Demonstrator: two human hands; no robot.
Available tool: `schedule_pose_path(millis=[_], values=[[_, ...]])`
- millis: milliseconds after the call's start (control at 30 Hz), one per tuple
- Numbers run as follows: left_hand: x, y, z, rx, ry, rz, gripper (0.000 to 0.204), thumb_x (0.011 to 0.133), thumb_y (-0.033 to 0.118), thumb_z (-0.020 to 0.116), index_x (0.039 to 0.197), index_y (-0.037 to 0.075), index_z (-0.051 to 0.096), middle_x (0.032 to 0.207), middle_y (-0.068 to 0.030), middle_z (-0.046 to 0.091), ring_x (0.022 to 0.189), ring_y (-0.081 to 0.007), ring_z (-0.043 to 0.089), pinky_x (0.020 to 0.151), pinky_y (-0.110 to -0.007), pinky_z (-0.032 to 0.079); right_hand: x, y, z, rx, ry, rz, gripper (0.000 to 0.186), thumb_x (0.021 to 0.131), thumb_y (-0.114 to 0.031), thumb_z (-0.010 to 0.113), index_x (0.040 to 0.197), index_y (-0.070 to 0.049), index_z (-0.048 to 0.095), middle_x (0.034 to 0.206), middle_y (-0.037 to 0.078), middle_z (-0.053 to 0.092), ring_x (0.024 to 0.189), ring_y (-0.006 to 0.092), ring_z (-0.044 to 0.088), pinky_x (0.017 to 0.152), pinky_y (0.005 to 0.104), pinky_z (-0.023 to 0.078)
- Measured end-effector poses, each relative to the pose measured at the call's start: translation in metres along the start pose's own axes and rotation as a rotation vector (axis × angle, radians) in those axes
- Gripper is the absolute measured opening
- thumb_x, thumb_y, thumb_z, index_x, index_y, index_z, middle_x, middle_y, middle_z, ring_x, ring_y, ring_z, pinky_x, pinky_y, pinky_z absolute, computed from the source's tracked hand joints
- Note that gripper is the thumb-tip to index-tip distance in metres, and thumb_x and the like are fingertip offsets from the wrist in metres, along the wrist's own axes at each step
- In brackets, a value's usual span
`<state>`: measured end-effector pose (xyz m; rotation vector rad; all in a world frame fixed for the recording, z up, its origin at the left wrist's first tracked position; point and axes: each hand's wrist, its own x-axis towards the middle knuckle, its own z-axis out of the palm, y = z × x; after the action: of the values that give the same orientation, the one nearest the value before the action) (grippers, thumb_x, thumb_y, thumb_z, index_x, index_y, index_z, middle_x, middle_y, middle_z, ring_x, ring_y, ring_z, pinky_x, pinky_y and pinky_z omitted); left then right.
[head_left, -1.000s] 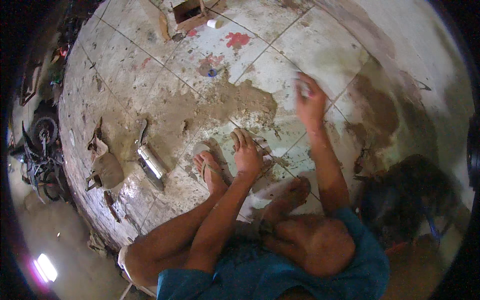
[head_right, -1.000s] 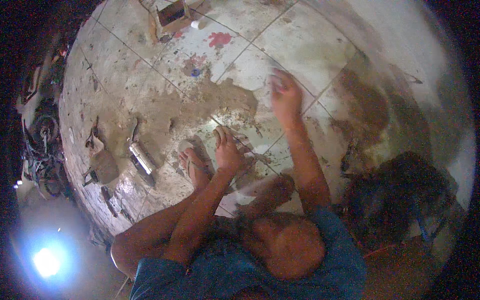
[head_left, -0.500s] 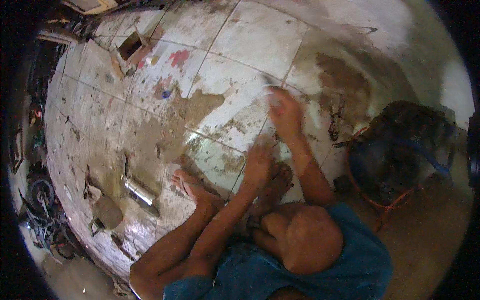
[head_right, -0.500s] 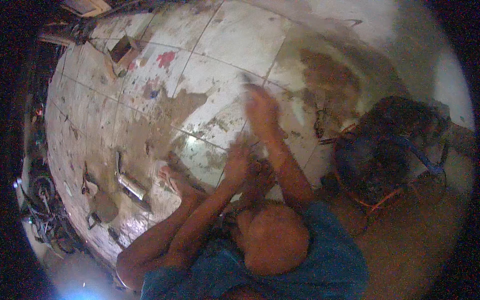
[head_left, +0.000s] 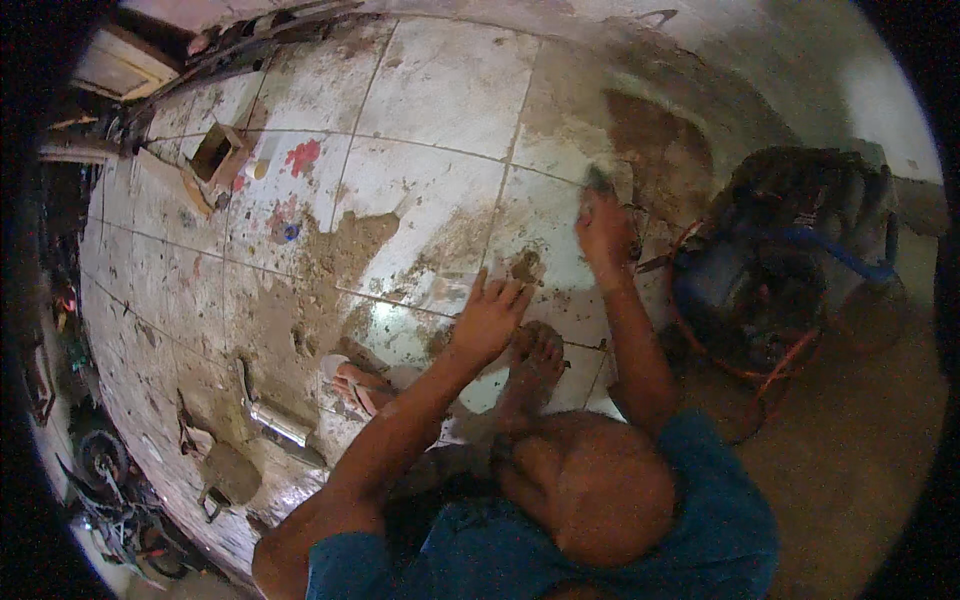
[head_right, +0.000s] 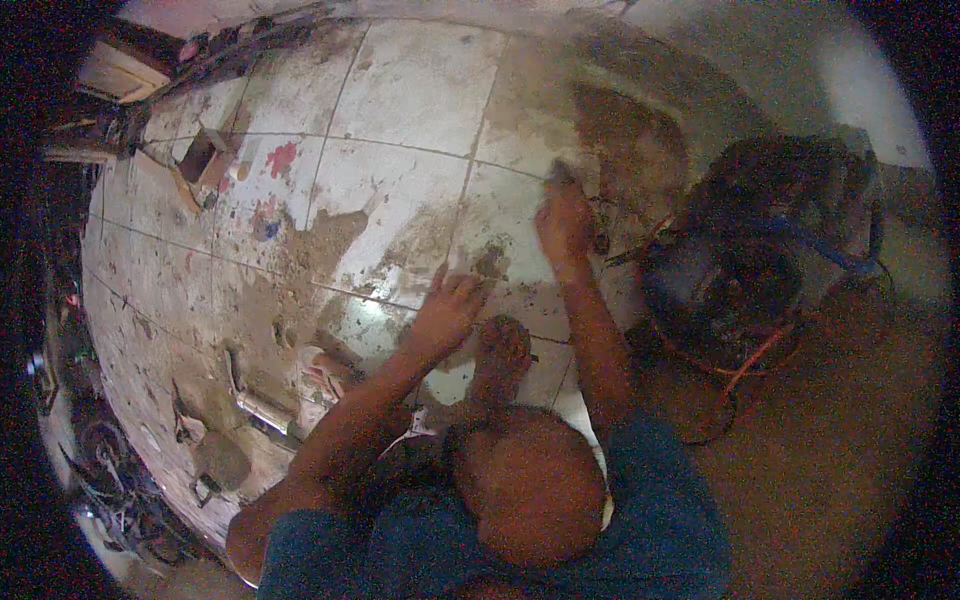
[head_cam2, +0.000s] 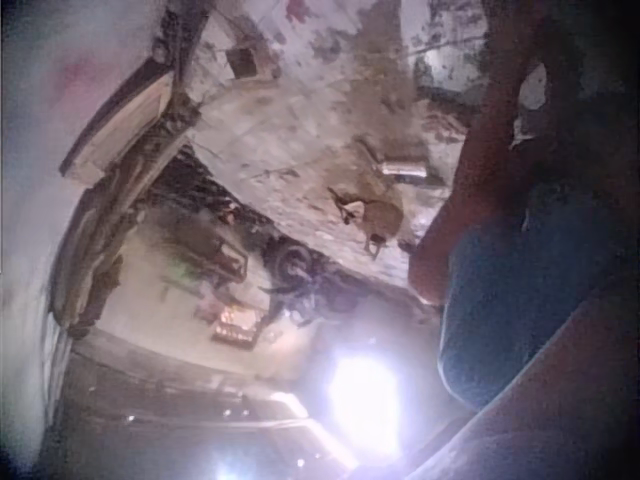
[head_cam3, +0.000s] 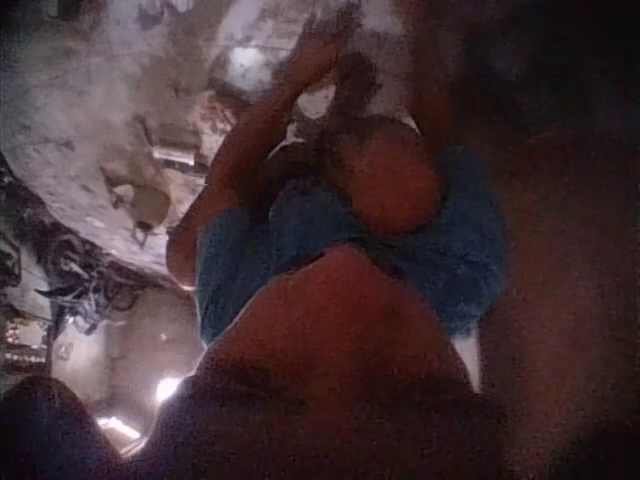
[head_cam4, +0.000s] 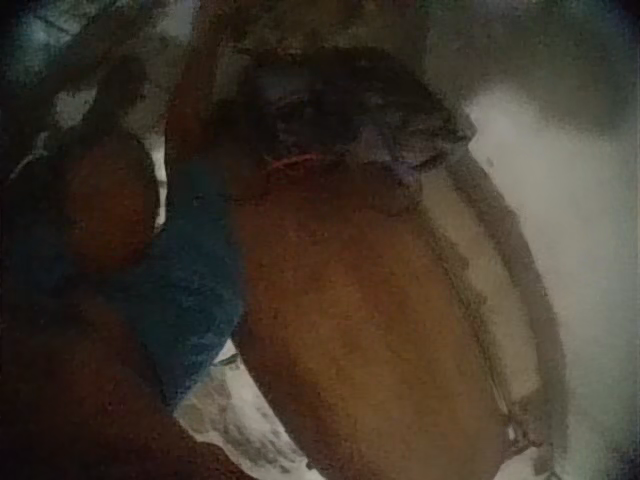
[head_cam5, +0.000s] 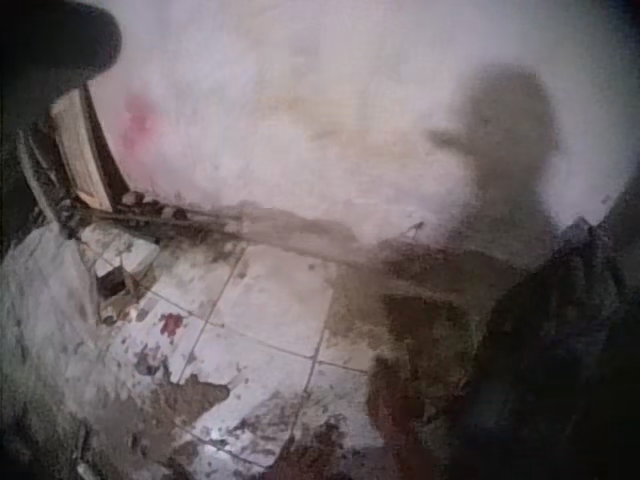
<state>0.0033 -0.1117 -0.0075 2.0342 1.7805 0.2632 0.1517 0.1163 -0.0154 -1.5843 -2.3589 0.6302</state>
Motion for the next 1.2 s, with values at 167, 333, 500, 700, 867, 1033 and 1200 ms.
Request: schedule_pose_path(millis=[167, 333, 500, 700, 867, 1033, 1200], values=[[-0.049, -0.036, -0.06, -0.038, 0.056, 0.053, 0.06, 0.079, 0.01, 0.066, 0.138, 0.006, 0.056, 0.126, -0.0129, 0.057, 0.12, -0.0331, 0.056, 0.112, -0.05, 0.041, -0.012, -0.017, -0.01, 0.084, 0.003, 0.094, 0.038, 0.083, -0.012, 0.07, 0.12, -0.003, 0.07, 0.089, 0.021, 0.071, 0.08, 0.0377, 0.071, 0.08, 0.051, 0.056], [-0.081, -0.087, -0.117, 0.02, 0.079, -0.069, 0.061, 0.073, 0.001, 0.066, 0.134, 0.007, 0.06, 0.122, -0.0164, 0.059, 0.114, -0.0355, 0.06, 0.096, -0.044, 0.053, -0.02, -0.027, 0.0, 0.014, 0.005, 0.0, 0.042, 0.078, -0.007, 0.066, 0.12, -0.006, 0.07, 0.096, 0.021, 0.071, 0.088, 0.0388, 0.07, 0.079, 0.0518, 0.056], [-0.135, -0.137, -0.144, -0.237, 0.036, -0.431, 0.05, 0.08, -0.001, 0.065, 0.129, 0.007, 0.062, 0.117, -0.0178, 0.061, 0.105, -0.0394, 0.064, 0.088, -0.046, 0.055, -0.098, -0.138, 0.088, 0.287, -0.408, -0.253, 0.038, 0.08, -0.008, 0.07, 0.119, -0.007, 0.069, 0.098, 0.018, 0.072, 0.085, 0.0378, 0.069, 0.077, 0.047, 0.055], [-0.281, -0.16, -0.19, 0.039, 0.095, -0.651, 0.031, 0.094, 0.007, 0.061, 0.125, 0.007, 0.061, 0.112, -0.0189, 0.062, 0.095, -0.0427, 0.065, 0.082, -0.049, 0.055, -0.057, -0.113, 0.046, 0.389, -0.045, -0.144, 0.037, 0.084, 0.0, 0.067, 0.121, 0.001, 0.067, 0.104, 0.022, 0.07, 0.09, 0.0341, 0.07, 0.078, 0.0387, 0.057], [-0.355, -0.133, -0.176, 0.105, 0.043, -0.853, 0.026, 0.101, 0.015, 0.054, 0.125, 0.008, 0.062, 0.111, -0.0197, 0.062, 0.097, -0.0436, 0.064, 0.081, -0.051, 0.053, -0.068, -0.121, 0.084, -0.255, -0.209, -0.2, 0.028, 0.084, -0.003, 0.067, 0.112, -0.004, 0.069, 0.099, 0.024, 0.068, 0.077, 0.0314, 0.071, 0.068, 0.0465, 0.056], [-0.358, -0.077, -0.189, 0.063, -0.089, -0.938, 0.028, 0.1, 0.013, 0.054, 0.127, 0.009, 0.061, 0.111, -0.0212, 0.062, 0.099, -0.0438, 0.064, 0.082, -0.051, 0.053, -0.119, -0.225, 0.121, 0.48, -0.422, -0.356, 0.03, 0.083, -0.004, 0.067, 0.113, -0.005, 0.067, 0.091, 0.018, 0.07, 0.078, 0.0344, 0.071, 0.07, 0.0443, 0.055], [-0.377, -0.025, -0.223, 0.053, 0.133, -1.038, 0.032, 0.098, 0.009, 0.056, 0.129, 0.009, 0.061, 0.114, -0.0184, 0.064, 0.102, -0.0414, 0.064, 0.086, -0.048, 0.053, -0.062, -0.179, 0.083, 0.255, 0.024, -0.299, 0.033, 0.082, -0.001, 0.065, 0.115, -0.002, 0.067, 0.106, 0.019, 0.069, 0.093, 0.0396, 0.067, 0.077, 0.0462, 0.056]])
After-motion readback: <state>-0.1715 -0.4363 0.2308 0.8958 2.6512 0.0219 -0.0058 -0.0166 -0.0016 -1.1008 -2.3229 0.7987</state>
